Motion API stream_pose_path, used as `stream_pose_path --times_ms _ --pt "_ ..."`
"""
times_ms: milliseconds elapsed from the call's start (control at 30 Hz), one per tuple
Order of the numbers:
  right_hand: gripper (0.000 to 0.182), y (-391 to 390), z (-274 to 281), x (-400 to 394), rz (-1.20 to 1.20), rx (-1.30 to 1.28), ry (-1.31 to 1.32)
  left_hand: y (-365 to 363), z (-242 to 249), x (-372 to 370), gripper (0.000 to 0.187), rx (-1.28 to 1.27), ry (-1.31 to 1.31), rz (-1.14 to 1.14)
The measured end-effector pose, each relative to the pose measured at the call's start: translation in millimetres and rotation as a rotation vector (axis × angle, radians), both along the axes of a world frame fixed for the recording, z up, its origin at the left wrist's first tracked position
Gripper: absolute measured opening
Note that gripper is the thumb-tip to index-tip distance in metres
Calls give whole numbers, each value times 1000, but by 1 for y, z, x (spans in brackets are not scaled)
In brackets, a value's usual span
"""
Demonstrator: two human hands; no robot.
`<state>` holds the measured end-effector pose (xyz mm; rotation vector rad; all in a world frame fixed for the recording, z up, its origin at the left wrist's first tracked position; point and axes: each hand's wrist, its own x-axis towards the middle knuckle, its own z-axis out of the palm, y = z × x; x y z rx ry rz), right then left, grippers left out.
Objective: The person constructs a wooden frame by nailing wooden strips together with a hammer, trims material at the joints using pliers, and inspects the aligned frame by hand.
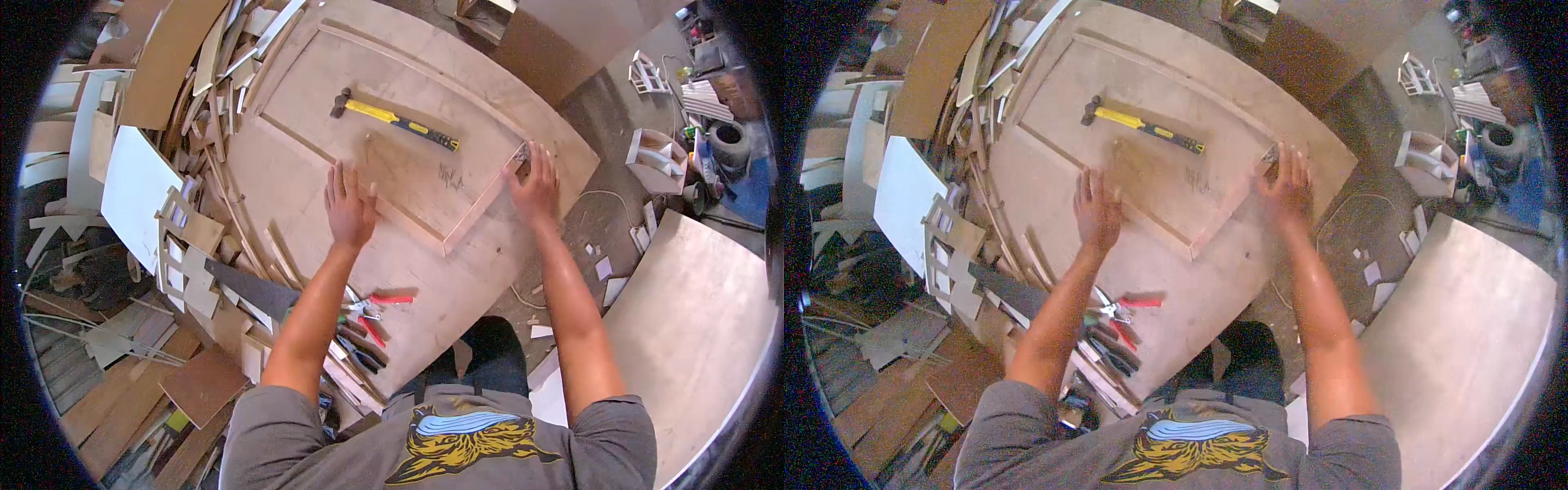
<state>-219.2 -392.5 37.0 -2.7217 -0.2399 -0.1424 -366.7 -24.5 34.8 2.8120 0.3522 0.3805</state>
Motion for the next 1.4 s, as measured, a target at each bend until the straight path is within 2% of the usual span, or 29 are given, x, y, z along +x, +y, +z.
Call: stream_pose_path --times_ms 167,400,567,733,933,1033,1133,1233,1300,1400 --pt "77 -6 -27 5 -6 119 -153 -40 6 -8 74 -173 35 151" --pt "77 -5 -29 4 -32 -30 -45 -126 9 -23 78 -270 40 195" --pt "80 2 -7 4 13 -100 15 -175 21 -26 76 -229 205 205" --pt "78 -5 -18 8 136 -34 -39 -204 12 -20 76 -164 244 308" --pt "79 -7 -24 7 152 91 109 -254 12 -2 75 -107 237 493" --pt "75 -17 -16 14 204 245 145 -273 2 10 74 -61 202 591" --pt "67 -20 16 31 204 225 185 -283 -3 8 72 -34 124 780" --pt "54 -17 4 77 288 185 109 -268 -2 2 66 -39 10 1022" --pt "44 -12 8 108 363 97 219 -254 9 -6 60 -98 -7 1141" --pt "33 -12 19 127 439 63 375 -247 12 -20 47 -175 -52 1144"
